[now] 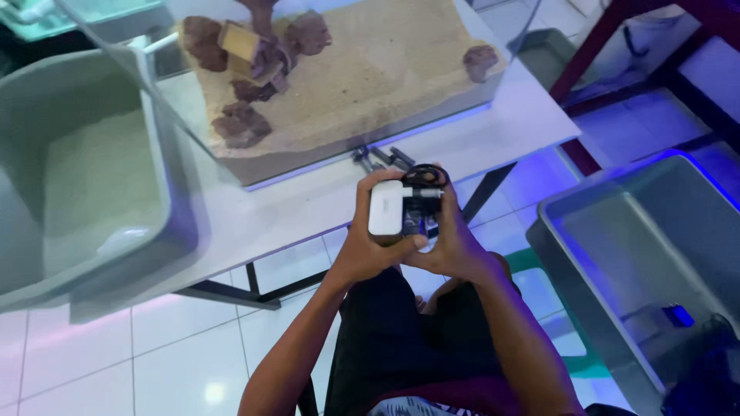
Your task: The person assembles various aquarium components by hand, including attaching mounting brackets to an LED light fixture and connecting tubes to a water pump.
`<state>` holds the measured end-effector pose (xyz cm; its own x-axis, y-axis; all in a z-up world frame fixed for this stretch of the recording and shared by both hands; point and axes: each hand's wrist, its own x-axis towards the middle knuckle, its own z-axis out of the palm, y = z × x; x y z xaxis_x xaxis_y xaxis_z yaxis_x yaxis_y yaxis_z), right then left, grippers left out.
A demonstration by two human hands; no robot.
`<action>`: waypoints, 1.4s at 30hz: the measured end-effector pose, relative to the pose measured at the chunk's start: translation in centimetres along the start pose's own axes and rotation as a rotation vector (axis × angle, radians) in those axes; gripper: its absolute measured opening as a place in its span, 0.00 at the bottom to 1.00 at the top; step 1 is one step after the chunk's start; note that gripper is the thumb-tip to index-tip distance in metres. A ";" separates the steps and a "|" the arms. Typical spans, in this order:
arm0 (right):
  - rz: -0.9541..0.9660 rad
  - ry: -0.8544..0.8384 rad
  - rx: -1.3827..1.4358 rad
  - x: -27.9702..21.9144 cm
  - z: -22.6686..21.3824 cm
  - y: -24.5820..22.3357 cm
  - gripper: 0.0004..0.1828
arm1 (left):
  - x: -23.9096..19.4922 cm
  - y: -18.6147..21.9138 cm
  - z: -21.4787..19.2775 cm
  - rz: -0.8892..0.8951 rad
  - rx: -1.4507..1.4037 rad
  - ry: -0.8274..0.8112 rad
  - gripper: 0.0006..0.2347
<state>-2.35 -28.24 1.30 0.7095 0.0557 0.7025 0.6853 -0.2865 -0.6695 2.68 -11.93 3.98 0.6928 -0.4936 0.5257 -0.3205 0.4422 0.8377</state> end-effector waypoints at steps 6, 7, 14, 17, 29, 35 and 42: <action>0.130 -0.197 -0.132 4.4 6.6 0.8 0.64 | -3.3 -0.4 -6.9 -0.111 -0.013 0.278 0.42; 0.119 -0.221 -0.113 5.2 7.4 0.6 0.64 | -3.8 0.1 -7.8 -0.104 0.000 0.307 0.42; -0.050 -0.481 -0.359 9.7 11.7 2.1 0.64 | -5.9 1.4 -14.2 -0.308 0.523 0.462 0.44; -0.103 -0.575 -0.493 11.2 12.6 2.7 0.65 | -6.4 1.0 -16.0 -0.387 0.741 0.412 0.46; 0.089 -1.003 -0.779 14.2 14.0 2.6 0.62 | -7.2 -1.0 -16.7 -0.477 1.262 0.343 0.37; -0.168 -0.588 -0.815 10.6 12.0 3.3 0.59 | -8.4 -3.5 -16.3 -0.310 1.307 0.531 0.45; -0.047 -0.078 -0.722 5.5 6.1 6.4 0.42 | -7.8 -2.5 -11.2 0.166 1.375 0.678 0.37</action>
<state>6.93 -23.93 -0.55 0.7105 0.1438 0.6889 0.4552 -0.8404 -0.2941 5.33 -0.78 -3.82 0.6223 0.0800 0.7786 -0.4855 -0.7409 0.4642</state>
